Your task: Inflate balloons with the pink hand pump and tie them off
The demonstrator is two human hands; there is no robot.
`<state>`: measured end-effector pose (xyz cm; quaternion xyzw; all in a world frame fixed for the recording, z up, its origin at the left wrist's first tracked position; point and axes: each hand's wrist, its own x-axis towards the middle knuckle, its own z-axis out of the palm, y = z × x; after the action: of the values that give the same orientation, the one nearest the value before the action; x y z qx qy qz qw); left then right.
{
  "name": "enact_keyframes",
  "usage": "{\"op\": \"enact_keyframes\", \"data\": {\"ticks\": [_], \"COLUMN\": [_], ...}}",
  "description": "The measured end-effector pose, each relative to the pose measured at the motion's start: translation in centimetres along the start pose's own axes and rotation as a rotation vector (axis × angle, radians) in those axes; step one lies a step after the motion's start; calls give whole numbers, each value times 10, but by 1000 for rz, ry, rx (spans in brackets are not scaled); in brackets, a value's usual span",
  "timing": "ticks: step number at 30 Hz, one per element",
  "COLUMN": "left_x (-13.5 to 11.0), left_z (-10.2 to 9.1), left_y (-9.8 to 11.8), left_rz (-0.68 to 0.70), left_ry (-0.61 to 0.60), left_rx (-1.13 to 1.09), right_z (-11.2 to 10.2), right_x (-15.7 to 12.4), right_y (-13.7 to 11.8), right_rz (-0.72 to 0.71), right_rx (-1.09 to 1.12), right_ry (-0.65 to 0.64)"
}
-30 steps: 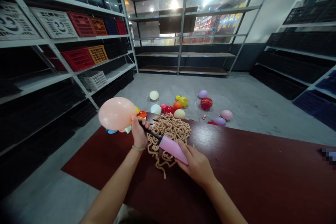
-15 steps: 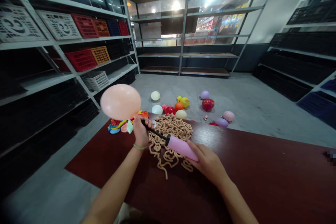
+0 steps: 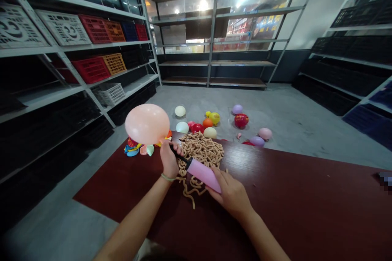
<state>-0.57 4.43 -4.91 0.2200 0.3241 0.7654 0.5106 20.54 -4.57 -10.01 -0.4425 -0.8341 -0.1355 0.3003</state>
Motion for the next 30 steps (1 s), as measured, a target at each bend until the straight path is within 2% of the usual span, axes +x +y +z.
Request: {"op": "enact_keyframes", "data": {"ticks": [4,9,15,19,24,30], "left_x": [-7,4,29,44,38,8], "left_z": [-2,-5,-11,-20,-19,-8], "left_y": [-6,11,41,49,39,9], "left_rz": [-45,5,82,150,105,15], "left_ry": [-42,-109,35,95,139,-10], "left_rx": [6,5,-57,-72,-66,-31], "right_z": [5,-2,-20,-25,-18,-6], "right_x": [2,4,2,3,7,10], "right_y": [-9,3,38,42,22,-7], "right_rz": [20,-3,-33,-49,-56,-15], "right_rx": [37,65,28,-15,-47,-15], "right_ry": [-26,-64,-76,-73,-55,-42]}}
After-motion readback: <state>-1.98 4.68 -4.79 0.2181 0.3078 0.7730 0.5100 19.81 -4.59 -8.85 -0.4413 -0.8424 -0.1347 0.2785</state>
